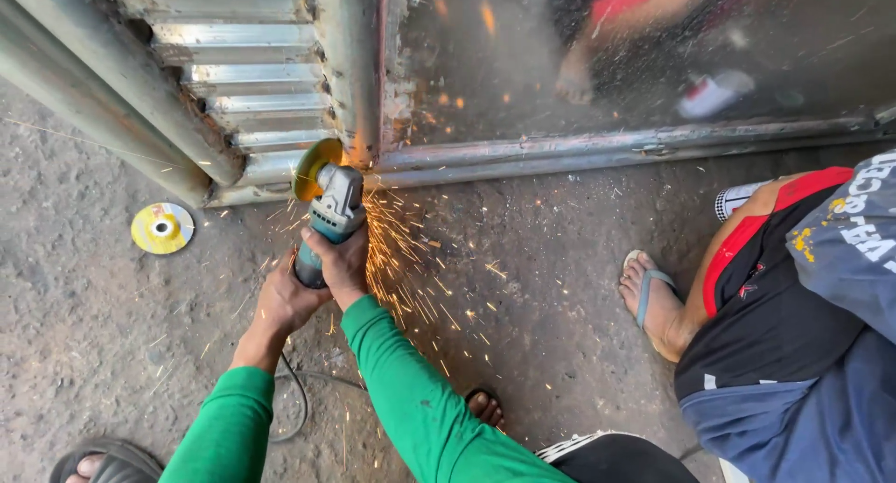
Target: Using an angle grinder to smooth the welded joints and edges of a metal gate frame.
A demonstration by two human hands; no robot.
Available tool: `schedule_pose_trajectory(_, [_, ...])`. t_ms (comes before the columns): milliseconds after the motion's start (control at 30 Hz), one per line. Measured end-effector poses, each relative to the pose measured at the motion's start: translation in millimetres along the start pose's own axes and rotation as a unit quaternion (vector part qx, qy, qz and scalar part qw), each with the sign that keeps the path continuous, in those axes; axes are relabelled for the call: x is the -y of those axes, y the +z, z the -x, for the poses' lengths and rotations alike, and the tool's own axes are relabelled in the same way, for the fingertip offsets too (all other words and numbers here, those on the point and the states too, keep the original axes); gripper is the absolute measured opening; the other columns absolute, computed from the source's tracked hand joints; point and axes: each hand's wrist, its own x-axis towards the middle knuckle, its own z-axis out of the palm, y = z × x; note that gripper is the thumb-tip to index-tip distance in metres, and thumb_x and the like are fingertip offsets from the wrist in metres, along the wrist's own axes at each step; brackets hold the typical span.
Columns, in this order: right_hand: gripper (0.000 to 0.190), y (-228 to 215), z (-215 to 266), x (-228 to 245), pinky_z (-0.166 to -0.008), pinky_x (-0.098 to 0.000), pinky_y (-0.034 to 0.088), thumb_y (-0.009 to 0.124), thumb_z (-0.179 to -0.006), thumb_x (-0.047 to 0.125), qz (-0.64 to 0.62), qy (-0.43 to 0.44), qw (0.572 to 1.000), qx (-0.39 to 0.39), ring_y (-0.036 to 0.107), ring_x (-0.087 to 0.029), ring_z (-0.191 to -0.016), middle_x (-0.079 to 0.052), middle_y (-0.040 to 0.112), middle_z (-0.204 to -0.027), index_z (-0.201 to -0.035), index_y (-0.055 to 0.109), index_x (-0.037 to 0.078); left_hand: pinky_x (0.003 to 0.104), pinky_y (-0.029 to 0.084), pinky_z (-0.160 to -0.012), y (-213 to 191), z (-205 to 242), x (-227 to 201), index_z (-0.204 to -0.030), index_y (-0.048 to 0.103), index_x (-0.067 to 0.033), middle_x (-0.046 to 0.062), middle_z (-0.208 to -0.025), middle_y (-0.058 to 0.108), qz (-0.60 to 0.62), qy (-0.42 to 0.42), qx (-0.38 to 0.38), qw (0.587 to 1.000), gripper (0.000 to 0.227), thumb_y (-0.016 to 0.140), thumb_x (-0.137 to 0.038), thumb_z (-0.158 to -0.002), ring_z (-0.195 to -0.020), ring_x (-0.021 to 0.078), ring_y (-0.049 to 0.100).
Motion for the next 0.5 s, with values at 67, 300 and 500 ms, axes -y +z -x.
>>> schedule_pose_trajectory(67, [0.062,0,-3,-20,-0.092,-0.045,0.042,0.087,-0.071,0.03,-0.012,0.019,1.0,-0.005,0.055,-0.018,-0.102,-0.006,0.054,-0.104,-0.117,0.052,0.008,0.054,0.054,-0.099,-1,2,-2,-0.13,0.058,-0.0188,0.023,-0.113,0.073,-0.008,-0.005,0.007,1.0,0.082,0.088,-0.045,-0.059,-0.113,0.0408,0.068])
schedule_pose_trajectory(300, [0.065,-1,-5,-16,-0.094,-0.0439,0.042,0.088,-0.07,0.028,-0.022,0.028,0.999,-0.012,0.054,-0.016,-0.106,-0.004,0.055,-0.106,-0.121,0.054,0.01,0.053,0.053,-0.1,-4,9,-11,-0.135,0.055,-0.0203,0.021,-0.115,0.073,-0.036,-0.012,0.017,0.999,0.087,0.086,-0.05,-0.059,-0.114,0.0394,0.068])
schedule_pose_trajectory(500, [0.063,0,-10,-9,-0.09,-0.0414,0.045,0.089,-0.068,0.032,-0.021,0.013,1.0,-0.014,0.059,-0.013,-0.099,-0.003,0.06,-0.101,-0.118,0.056,0.014,0.055,0.052,-0.098,-26,19,-32,-0.136,0.055,-0.0194,0.023,-0.117,0.072,-0.019,-0.001,0.012,1.0,0.08,0.083,-0.043,-0.065,-0.115,0.0421,0.067])
